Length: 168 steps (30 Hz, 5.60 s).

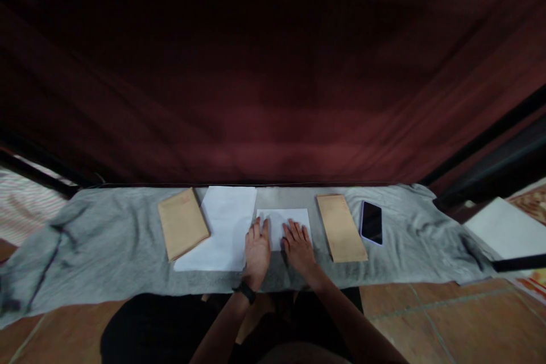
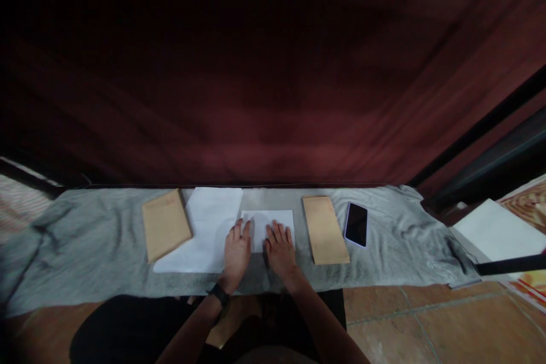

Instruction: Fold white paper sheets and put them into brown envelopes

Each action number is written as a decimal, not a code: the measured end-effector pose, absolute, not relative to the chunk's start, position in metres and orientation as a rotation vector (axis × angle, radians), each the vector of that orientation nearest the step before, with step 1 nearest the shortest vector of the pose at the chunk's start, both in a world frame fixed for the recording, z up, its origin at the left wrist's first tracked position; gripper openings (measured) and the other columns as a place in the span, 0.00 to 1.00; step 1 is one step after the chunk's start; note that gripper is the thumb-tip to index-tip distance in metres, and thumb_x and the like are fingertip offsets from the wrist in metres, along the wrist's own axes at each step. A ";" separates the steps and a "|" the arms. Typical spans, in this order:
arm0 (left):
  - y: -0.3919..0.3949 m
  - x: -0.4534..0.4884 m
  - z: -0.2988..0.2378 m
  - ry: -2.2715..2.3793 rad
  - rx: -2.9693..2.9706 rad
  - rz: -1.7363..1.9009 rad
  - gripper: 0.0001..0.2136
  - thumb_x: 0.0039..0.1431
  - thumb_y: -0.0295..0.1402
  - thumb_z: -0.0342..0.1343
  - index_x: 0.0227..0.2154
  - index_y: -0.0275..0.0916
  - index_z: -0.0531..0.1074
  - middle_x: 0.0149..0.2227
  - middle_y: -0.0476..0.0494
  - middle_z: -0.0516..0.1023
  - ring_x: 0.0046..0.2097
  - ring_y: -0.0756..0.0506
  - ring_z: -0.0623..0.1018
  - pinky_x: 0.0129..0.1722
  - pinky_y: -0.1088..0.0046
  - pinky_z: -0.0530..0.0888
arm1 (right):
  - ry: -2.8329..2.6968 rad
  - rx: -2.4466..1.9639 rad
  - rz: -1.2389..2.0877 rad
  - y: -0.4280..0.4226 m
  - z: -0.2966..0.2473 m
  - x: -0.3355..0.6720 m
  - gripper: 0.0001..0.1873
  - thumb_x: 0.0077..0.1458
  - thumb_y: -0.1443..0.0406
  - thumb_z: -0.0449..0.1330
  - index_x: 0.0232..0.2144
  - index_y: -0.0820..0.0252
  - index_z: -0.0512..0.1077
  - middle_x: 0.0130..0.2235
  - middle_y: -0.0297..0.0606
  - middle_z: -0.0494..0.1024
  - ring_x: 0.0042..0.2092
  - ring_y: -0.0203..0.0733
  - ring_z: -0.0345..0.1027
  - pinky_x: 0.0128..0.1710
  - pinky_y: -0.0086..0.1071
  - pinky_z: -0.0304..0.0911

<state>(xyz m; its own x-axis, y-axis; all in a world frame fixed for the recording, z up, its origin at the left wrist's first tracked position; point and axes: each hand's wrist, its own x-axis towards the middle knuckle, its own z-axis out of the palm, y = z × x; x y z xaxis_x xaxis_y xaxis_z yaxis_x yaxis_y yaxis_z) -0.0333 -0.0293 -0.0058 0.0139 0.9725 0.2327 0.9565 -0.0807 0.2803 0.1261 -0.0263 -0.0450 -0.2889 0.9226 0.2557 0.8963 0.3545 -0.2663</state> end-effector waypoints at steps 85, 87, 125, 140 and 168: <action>-0.007 -0.020 -0.057 2.202 2.225 0.784 0.29 0.70 0.37 0.37 0.66 0.22 0.55 0.68 0.22 0.59 0.70 0.34 0.58 0.67 0.49 0.60 | -2.060 -1.786 -0.180 -0.029 -0.068 0.175 0.30 0.70 0.61 0.45 0.70 0.68 0.51 0.67 0.52 0.62 0.67 0.51 0.55 0.66 0.47 0.51; -0.008 -0.021 -0.054 2.175 2.233 0.770 0.28 0.70 0.36 0.37 0.66 0.21 0.56 0.68 0.22 0.59 0.70 0.34 0.58 0.67 0.48 0.59 | -2.054 -1.795 -0.164 -0.031 -0.066 0.176 0.30 0.70 0.61 0.45 0.70 0.68 0.51 0.67 0.53 0.62 0.67 0.51 0.55 0.66 0.48 0.51; -0.109 -0.035 -0.033 1.998 2.318 0.392 0.40 0.66 0.53 0.47 0.69 0.24 0.49 0.70 0.24 0.53 0.72 0.35 0.50 0.70 0.53 0.52 | -2.285 -1.514 -0.103 -0.086 -0.063 0.193 0.34 0.71 0.57 0.43 0.72 0.68 0.44 0.69 0.55 0.56 0.68 0.55 0.52 0.65 0.52 0.53; -0.095 -0.016 -0.021 1.875 2.402 0.479 0.30 0.69 0.36 0.42 0.69 0.25 0.48 0.72 0.29 0.51 0.73 0.38 0.48 0.71 0.53 0.51 | -2.267 -1.553 0.046 -0.074 -0.055 0.174 0.30 0.72 0.59 0.39 0.71 0.65 0.47 0.70 0.49 0.57 0.71 0.50 0.47 0.67 0.51 0.48; -0.062 -0.027 -0.035 2.065 2.312 0.541 0.27 0.68 0.31 0.40 0.67 0.23 0.54 0.69 0.24 0.58 0.71 0.35 0.54 0.68 0.51 0.59 | -2.120 -1.746 0.031 -0.044 -0.057 0.183 0.29 0.71 0.61 0.43 0.68 0.69 0.55 0.68 0.51 0.59 0.70 0.53 0.48 0.66 0.50 0.51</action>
<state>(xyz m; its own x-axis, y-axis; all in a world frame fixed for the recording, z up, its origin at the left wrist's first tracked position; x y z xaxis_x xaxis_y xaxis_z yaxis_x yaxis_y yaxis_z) -0.0269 -0.0617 -0.0352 0.0797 0.9633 0.2563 0.9652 -0.1388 0.2214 0.1827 -0.0442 -0.0569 -0.1462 0.9479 0.2829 0.9392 0.2228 -0.2612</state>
